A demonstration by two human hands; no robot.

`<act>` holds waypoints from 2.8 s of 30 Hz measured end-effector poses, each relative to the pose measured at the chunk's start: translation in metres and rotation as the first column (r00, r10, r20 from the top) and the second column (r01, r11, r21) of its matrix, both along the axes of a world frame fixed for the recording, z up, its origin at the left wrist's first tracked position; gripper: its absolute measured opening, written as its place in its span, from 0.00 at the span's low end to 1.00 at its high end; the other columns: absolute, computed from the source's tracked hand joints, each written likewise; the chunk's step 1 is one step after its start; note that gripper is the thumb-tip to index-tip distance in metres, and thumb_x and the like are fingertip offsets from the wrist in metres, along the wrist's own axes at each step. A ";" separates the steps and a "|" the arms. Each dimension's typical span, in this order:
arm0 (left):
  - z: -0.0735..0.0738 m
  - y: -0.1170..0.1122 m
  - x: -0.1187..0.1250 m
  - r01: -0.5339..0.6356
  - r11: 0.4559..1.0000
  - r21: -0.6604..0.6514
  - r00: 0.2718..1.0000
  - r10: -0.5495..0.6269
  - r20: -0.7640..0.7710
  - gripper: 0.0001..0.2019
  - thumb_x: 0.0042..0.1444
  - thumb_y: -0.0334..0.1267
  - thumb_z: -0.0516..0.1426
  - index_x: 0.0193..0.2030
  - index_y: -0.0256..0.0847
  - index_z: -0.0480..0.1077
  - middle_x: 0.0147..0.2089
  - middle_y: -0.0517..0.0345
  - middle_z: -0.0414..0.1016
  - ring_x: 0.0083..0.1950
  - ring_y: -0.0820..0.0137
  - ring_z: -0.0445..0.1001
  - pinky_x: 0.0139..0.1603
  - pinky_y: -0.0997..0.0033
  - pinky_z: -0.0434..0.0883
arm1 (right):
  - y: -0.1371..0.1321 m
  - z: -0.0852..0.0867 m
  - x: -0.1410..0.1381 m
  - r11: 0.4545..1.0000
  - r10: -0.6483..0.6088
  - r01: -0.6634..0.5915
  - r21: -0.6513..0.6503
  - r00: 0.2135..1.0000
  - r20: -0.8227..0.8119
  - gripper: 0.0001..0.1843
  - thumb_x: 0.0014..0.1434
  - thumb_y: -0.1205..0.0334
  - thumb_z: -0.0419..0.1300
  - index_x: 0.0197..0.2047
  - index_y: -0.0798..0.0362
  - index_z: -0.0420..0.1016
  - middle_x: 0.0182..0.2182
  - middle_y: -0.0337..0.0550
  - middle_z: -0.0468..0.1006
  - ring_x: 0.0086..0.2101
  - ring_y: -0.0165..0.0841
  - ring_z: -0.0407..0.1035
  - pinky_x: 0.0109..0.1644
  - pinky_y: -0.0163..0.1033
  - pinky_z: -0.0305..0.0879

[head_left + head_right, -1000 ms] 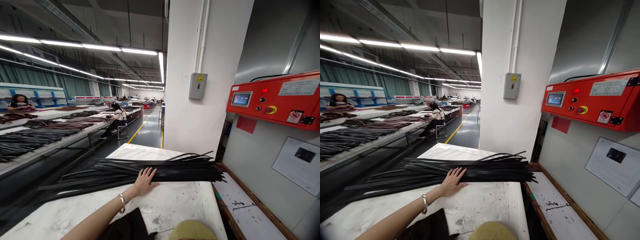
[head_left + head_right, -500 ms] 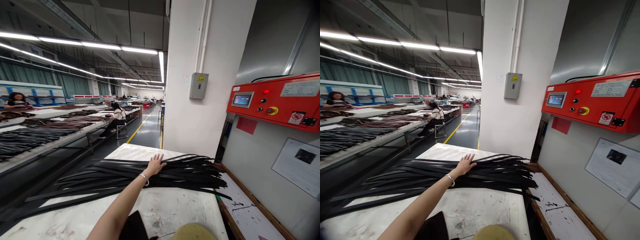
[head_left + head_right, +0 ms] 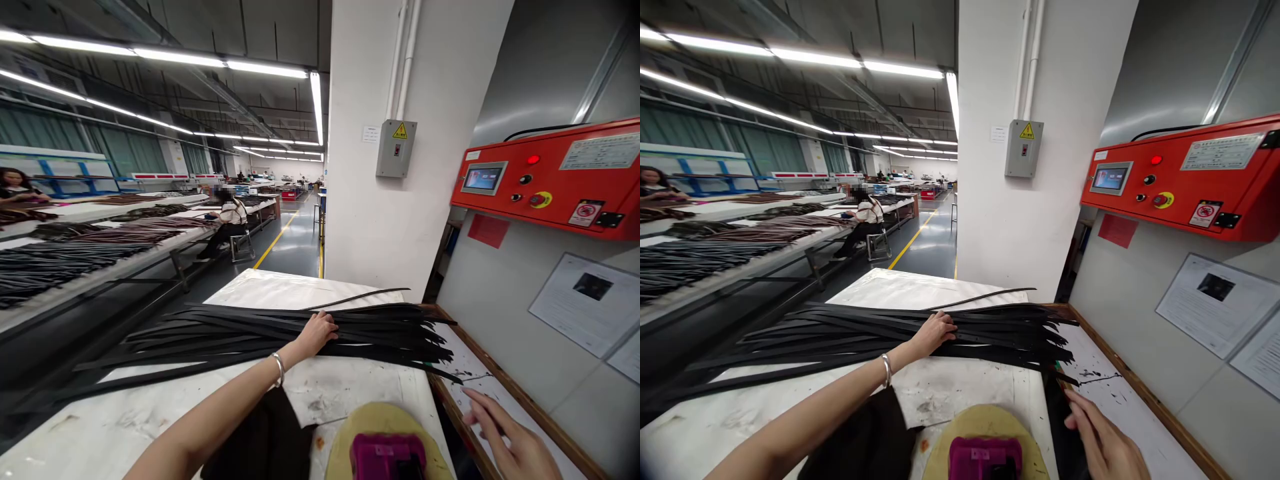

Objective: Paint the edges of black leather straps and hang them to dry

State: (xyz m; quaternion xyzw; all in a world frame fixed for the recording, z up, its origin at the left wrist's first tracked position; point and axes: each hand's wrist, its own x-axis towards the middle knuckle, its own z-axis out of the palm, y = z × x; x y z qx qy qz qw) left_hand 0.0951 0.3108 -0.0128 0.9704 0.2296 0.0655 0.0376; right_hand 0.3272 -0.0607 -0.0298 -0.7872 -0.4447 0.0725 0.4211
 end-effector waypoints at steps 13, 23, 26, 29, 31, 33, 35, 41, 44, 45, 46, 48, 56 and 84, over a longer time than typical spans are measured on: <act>0.030 -0.022 0.012 -0.033 0.994 -0.105 0.995 0.042 0.087 0.14 0.65 0.43 0.57 0.50 0.35 0.71 0.47 0.52 0.75 0.49 0.64 0.74 0.53 0.55 0.73 | 0.220 0.047 -0.045 0.876 0.482 -0.416 -0.244 0.772 0.414 0.18 0.65 0.59 0.58 0.56 0.55 0.72 0.54 0.51 0.76 0.57 0.44 0.67 0.60 0.56 0.62; 0.122 -0.050 -0.106 0.007 0.940 -0.341 0.978 0.065 0.200 0.13 0.61 0.45 0.60 0.46 0.38 0.77 0.42 0.54 0.79 0.44 0.65 0.75 0.46 0.73 0.68 | 0.108 0.068 0.089 0.928 0.362 -0.353 -0.120 0.779 0.511 0.32 0.66 0.38 0.43 0.48 0.52 0.80 0.46 0.59 0.81 0.45 0.52 0.76 0.48 0.57 0.66; 0.164 -0.049 -0.155 0.032 0.896 -0.442 0.981 0.056 0.184 0.18 0.58 0.49 0.60 0.44 0.34 0.78 0.34 0.56 0.78 0.36 0.69 0.73 0.38 0.77 0.68 | 0.049 0.056 0.146 0.949 0.305 -0.256 -0.186 0.895 0.325 0.28 0.62 0.38 0.50 0.47 0.48 0.81 0.43 0.57 0.82 0.41 0.50 0.78 0.40 0.49 0.70; 0.210 -0.058 -0.170 0.003 0.830 -0.557 0.983 0.101 0.156 0.21 0.55 0.51 0.62 0.45 0.34 0.79 0.30 0.58 0.75 0.30 0.73 0.69 0.29 0.80 0.66 | 0.010 0.032 0.173 0.954 0.228 -0.183 -0.236 0.957 0.180 0.26 0.57 0.38 0.57 0.45 0.48 0.83 0.44 0.54 0.83 0.45 0.52 0.77 0.43 0.47 0.71; 0.239 -0.074 -0.156 -0.016 0.796 -0.605 0.976 0.144 0.164 0.22 0.51 0.51 0.65 0.46 0.35 0.79 0.27 0.60 0.73 0.27 0.75 0.65 0.25 0.81 0.63 | 0.000 0.017 0.176 0.960 0.183 -0.139 -0.243 0.969 0.168 0.25 0.54 0.38 0.60 0.42 0.47 0.83 0.45 0.52 0.82 0.48 0.54 0.75 0.47 0.48 0.72; 0.260 -0.100 -0.123 0.027 0.808 -0.588 0.973 0.113 0.200 0.22 0.50 0.50 0.67 0.46 0.35 0.79 0.24 0.63 0.69 0.24 0.77 0.61 0.22 0.81 0.60 | 0.001 0.012 0.165 0.965 0.158 -0.119 -0.232 0.975 0.158 0.24 0.54 0.39 0.61 0.41 0.48 0.82 0.45 0.52 0.82 0.50 0.54 0.74 0.51 0.49 0.71; 0.269 -0.133 -0.074 0.152 0.837 -0.526 0.969 -0.020 0.248 0.20 0.50 0.48 0.67 0.45 0.36 0.79 0.24 0.64 0.68 0.24 0.78 0.59 0.23 0.81 0.58 | 0.006 0.020 0.139 0.968 0.202 -0.177 -0.180 0.971 0.126 0.25 0.54 0.41 0.63 0.47 0.49 0.80 0.47 0.52 0.81 0.51 0.52 0.73 0.55 0.50 0.69; 0.231 -0.220 0.081 0.521 0.662 -0.539 0.851 -0.450 0.269 0.13 0.54 0.37 0.66 0.45 0.33 0.79 0.32 0.56 0.78 0.34 0.72 0.72 0.35 0.76 0.66 | 0.003 0.101 0.030 0.866 0.498 -0.495 0.070 0.865 -0.055 0.40 0.53 0.43 0.68 0.64 0.50 0.65 0.54 0.51 0.76 0.51 0.44 0.72 0.54 0.46 0.70; 0.214 -0.226 0.091 0.544 0.647 -0.534 0.832 -0.501 0.240 0.18 0.55 0.36 0.66 0.52 0.34 0.77 0.37 0.55 0.80 0.38 0.69 0.75 0.38 0.75 0.68 | -0.022 0.123 0.016 0.867 0.499 -0.485 0.117 0.846 -0.188 0.22 0.63 0.43 0.58 0.49 0.52 0.74 0.37 0.43 0.79 0.38 0.37 0.75 0.43 0.38 0.72; 0.211 -0.223 0.083 0.541 0.654 -0.529 0.835 -0.492 0.245 0.18 0.55 0.36 0.65 0.53 0.36 0.77 0.41 0.54 0.81 0.41 0.68 0.76 0.41 0.75 0.69 | -0.032 0.124 0.018 0.875 0.483 -0.465 0.135 0.856 -0.185 0.19 0.65 0.44 0.58 0.46 0.51 0.76 0.37 0.42 0.79 0.39 0.36 0.74 0.44 0.37 0.71; 0.209 -0.219 0.072 0.530 0.661 -0.531 0.844 -0.471 0.255 0.17 0.57 0.35 0.64 0.53 0.37 0.77 0.45 0.53 0.81 0.44 0.67 0.77 0.45 0.74 0.69 | -0.040 0.122 0.022 0.882 0.468 -0.448 0.146 0.866 -0.177 0.18 0.65 0.45 0.58 0.45 0.49 0.77 0.38 0.41 0.79 0.41 0.36 0.73 0.46 0.35 0.70; 0.204 -0.213 0.043 0.482 0.697 -0.530 0.876 -0.398 0.273 0.15 0.57 0.36 0.64 0.52 0.40 0.78 0.48 0.53 0.81 0.48 0.66 0.77 0.49 0.73 0.69 | -0.054 0.113 0.031 0.900 0.434 -0.416 0.130 0.881 -0.189 0.16 0.64 0.46 0.59 0.47 0.47 0.78 0.41 0.40 0.80 0.44 0.37 0.73 0.46 0.33 0.70; 0.163 -0.234 -0.036 0.155 0.842 -0.516 0.926 0.058 0.373 0.10 0.53 0.35 0.67 0.43 0.42 0.81 0.44 0.58 0.82 0.45 0.66 0.78 0.48 0.74 0.70 | -0.056 0.079 0.029 0.916 0.394 -0.401 0.003 0.900 -0.188 0.21 0.61 0.43 0.62 0.53 0.44 0.79 0.52 0.41 0.79 0.55 0.45 0.71 0.56 0.38 0.71; 0.095 -0.260 -0.060 -0.035 0.767 -0.641 0.913 0.285 0.291 0.09 0.59 0.43 0.62 0.33 0.40 0.78 0.35 0.57 0.76 0.39 0.67 0.70 0.39 0.69 0.66 | -0.012 0.086 -0.061 0.707 0.704 -0.703 -0.076 0.710 -0.022 0.12 0.72 0.55 0.51 0.41 0.48 0.73 0.36 0.36 0.76 0.36 0.31 0.70 0.38 0.36 0.58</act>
